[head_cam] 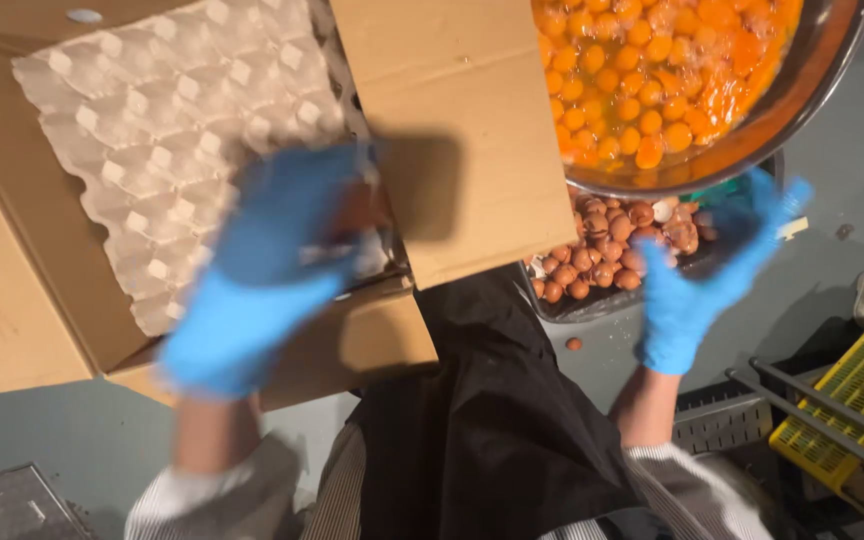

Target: Cracking a large quantity of eggs into a metal bowl in a bakery kitchen.

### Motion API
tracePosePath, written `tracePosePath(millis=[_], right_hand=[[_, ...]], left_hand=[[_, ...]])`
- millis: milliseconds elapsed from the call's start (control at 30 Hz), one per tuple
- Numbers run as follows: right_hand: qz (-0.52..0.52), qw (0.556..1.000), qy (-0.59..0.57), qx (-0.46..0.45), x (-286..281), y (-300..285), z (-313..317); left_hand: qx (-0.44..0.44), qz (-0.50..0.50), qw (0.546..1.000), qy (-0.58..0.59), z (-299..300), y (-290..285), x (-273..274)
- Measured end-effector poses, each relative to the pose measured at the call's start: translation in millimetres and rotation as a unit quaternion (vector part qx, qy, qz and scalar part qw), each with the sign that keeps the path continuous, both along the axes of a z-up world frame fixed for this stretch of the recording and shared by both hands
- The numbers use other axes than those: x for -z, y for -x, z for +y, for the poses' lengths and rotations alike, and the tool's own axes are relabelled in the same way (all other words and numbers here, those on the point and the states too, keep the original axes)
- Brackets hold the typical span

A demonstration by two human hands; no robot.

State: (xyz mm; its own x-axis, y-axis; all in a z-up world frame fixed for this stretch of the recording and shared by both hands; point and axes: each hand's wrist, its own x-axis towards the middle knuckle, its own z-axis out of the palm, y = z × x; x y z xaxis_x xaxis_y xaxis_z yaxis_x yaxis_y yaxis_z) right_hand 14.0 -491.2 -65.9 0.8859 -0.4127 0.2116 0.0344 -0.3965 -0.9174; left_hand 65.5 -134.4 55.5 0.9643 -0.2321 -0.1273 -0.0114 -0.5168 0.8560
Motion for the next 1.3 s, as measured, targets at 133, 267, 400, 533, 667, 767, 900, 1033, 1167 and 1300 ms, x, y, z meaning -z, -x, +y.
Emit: tracePosePath(millis=[133,267,400,533,667,767,900,1033,1167,1300], right_hand=[[-0.018,0.978,-0.014,-0.206,-43.7,-24.5,55.7],[0.077,0.985,0.034,-0.152,-18.0,-35.2,41.1],[0.064,0.968,-0.121,-0.209,109.8,-80.6,33.1],[0.146,0.943,0.215,-0.207,83.4,-95.7,69.7],[0.106,0.932,-0.280,-0.202,58.3,-99.3,54.8],[0.125,0.850,-0.487,-0.155,41.7,-93.2,19.5],[0.133,0.895,-0.420,-0.066,80.3,-61.0,-48.3],[0.173,0.979,-0.109,0.026,76.0,-38.4,-66.7],[-0.031,0.970,0.239,-0.035,81.7,-33.5,-57.0],[0.084,0.954,0.285,-0.034,139.6,-46.0,-92.4]], left_hand=[[0.221,-0.181,0.958,-0.033,-119.9,-36.5,51.9],[0.186,-0.156,0.970,-0.021,-146.4,-61.8,58.4],[0.198,-0.171,0.950,0.172,-157.2,-81.0,170.8],[0.138,-0.236,0.948,0.165,-127.4,-86.5,155.6],[0.067,-0.200,0.976,0.061,-88.5,-74.6,102.5],[0.079,-0.275,0.955,-0.077,-53.5,-55.3,57.7],[-0.065,0.018,0.998,0.004,1.9,-21.0,32.3],[-0.041,-0.030,0.991,-0.123,62.3,5.5,55.1],[0.039,-0.106,0.937,-0.331,96.6,34.6,72.4],[0.024,-0.115,0.934,-0.337,108.5,47.2,72.4]])
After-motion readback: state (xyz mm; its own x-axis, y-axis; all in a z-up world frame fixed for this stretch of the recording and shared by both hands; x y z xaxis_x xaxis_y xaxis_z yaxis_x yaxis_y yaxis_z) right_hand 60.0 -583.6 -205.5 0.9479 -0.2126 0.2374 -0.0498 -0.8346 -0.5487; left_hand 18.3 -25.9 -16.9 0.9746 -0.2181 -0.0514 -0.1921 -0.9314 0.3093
